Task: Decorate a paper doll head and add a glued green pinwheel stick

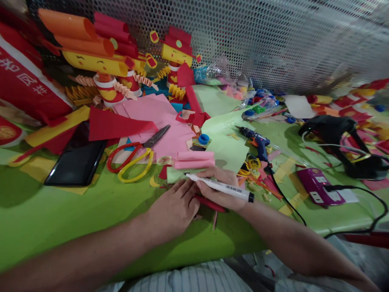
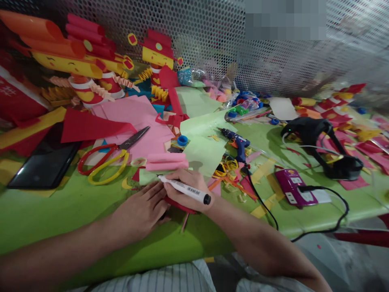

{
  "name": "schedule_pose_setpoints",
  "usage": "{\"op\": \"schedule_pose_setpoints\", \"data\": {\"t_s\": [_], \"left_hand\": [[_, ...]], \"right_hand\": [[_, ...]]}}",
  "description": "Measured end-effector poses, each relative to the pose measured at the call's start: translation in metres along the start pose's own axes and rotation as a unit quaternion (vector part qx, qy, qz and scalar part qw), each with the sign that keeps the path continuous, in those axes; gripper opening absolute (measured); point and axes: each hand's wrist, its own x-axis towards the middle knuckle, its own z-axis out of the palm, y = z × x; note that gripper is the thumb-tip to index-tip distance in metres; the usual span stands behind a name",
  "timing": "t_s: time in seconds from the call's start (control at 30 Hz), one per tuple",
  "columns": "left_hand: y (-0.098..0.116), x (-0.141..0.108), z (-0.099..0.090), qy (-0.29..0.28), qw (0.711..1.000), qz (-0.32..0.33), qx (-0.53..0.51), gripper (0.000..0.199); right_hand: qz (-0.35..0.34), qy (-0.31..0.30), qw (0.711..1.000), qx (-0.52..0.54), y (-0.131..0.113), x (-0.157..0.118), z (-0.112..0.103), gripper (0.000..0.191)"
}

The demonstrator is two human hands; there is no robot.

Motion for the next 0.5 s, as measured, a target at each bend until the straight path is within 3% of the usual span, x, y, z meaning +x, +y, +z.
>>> {"op": "schedule_pose_setpoints", "data": {"t_s": [0.5], "left_hand": [[-0.0001,0.0013,-0.0016,-0.009,1.000,0.003,0.010,0.025]], "right_hand": [[-0.033,-0.016,0.999,0.000,0.0024,0.0011,0.0046,0.004]]}}
